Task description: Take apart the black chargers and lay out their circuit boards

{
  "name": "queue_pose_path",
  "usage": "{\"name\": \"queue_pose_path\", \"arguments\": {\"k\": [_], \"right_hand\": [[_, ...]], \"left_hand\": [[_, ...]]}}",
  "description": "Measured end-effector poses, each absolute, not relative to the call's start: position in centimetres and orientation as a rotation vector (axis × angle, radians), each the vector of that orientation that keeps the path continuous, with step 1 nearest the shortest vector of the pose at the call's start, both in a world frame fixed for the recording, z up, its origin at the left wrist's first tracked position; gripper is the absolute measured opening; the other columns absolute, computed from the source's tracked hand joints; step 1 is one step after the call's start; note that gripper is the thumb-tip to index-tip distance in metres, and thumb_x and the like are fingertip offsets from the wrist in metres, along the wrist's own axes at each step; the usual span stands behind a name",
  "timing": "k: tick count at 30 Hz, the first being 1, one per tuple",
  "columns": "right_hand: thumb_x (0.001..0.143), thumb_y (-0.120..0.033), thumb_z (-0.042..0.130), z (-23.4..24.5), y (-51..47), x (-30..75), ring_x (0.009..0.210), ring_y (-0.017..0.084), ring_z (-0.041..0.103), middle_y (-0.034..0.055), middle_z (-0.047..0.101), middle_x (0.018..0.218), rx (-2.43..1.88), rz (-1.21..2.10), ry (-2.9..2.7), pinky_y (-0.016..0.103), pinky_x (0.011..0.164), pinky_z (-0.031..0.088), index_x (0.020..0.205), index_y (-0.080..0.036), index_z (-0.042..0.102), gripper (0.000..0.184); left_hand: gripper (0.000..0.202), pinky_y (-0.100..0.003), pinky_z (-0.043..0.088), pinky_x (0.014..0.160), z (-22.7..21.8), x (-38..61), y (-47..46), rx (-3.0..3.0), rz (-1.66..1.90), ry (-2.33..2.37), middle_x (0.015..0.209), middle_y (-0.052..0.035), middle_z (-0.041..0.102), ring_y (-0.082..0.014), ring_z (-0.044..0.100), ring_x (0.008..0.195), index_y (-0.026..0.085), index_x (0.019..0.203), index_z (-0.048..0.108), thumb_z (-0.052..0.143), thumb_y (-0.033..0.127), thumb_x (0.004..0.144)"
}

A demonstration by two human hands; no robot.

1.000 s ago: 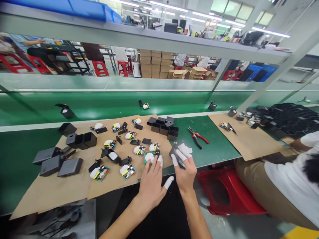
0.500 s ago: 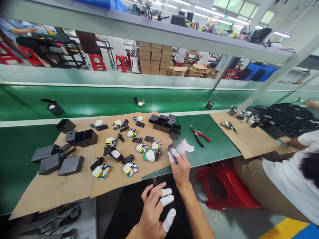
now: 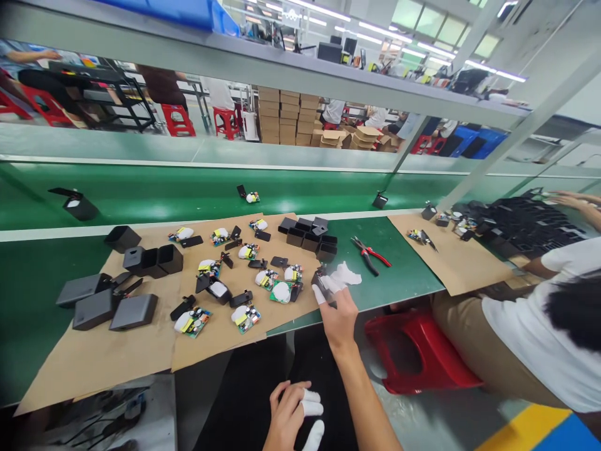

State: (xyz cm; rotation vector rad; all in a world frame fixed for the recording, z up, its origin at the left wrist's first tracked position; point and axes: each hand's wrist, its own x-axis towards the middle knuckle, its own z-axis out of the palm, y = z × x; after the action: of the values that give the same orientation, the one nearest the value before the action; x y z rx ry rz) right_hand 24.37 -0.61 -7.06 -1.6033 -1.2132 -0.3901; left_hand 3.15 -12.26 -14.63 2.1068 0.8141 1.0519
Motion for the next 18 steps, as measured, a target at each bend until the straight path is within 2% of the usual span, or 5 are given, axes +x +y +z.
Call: {"name": "queue_pose_path", "arguments": {"k": [6,10,13,16,18], "right_hand": [[0.097,-0.029,0.079,-7.2,-1.2,23.4,0.108,0.028,0.079,0.0119,0.081,0.113,-1.607,-0.412,-1.224,0.044,0.098,0.066,0.118,-0.022,0.079,0.021],[0.099,-0.027,0.077,-8.8,-1.2,22.9,0.112,0.029,0.079,0.0132,0.08,0.12,-1.616,-0.462,-1.274,0.046,0.102,0.065,0.12,-0.023,0.08,0.021],[0.1,-0.025,0.075,-8.1,-1.0,23.1,0.114,0.028,0.078,0.012,0.078,0.129,-1.589,-0.466,-1.316,0.047,0.107,0.063,0.124,-0.026,0.08,0.025],[0.096,-0.023,0.08,-6.7,-0.7,23.3,0.122,0.03,0.075,0.0111,0.076,0.132,-1.529,-0.452,-1.284,0.053,0.115,0.058,0.126,-0.028,0.08,0.03],[0.095,-0.025,0.081,-6.4,-0.6,23.4,0.124,0.031,0.073,0.0112,0.076,0.13,-1.537,-0.389,-1.246,0.055,0.115,0.056,0.119,-0.027,0.081,0.024]], "left_hand": [[0.013,-0.051,0.048,0.107,-17.3,2.3,-11.7,2.066,0.893,0.942,0.103,-0.0067,0.078,-0.028,0.075,0.113,0.027,0.101,0.069,0.057,0.022,0.098],[0.018,-0.051,0.055,0.103,-20.0,0.7,-10.6,2.111,0.791,0.962,0.108,-0.0083,0.079,-0.0276,0.076,0.109,0.026,0.105,0.072,0.058,0.018,0.097],[0.027,-0.056,0.061,0.099,-22.1,-0.2,-10.4,2.149,0.802,1.04,0.117,-0.0126,0.081,-0.0319,0.077,0.108,0.024,0.11,0.074,0.057,0.014,0.092],[0.034,-0.062,0.061,0.102,-23.0,-0.2,-10.7,2.119,0.871,1.141,0.124,-0.0162,0.08,-0.0351,0.077,0.115,0.022,0.116,0.075,0.054,0.011,0.09],[0.034,-0.062,0.06,0.103,-22.7,0.2,-10.9,2.095,0.906,1.141,0.123,-0.0164,0.08,-0.034,0.077,0.115,0.022,0.114,0.074,0.053,0.009,0.091]]}}
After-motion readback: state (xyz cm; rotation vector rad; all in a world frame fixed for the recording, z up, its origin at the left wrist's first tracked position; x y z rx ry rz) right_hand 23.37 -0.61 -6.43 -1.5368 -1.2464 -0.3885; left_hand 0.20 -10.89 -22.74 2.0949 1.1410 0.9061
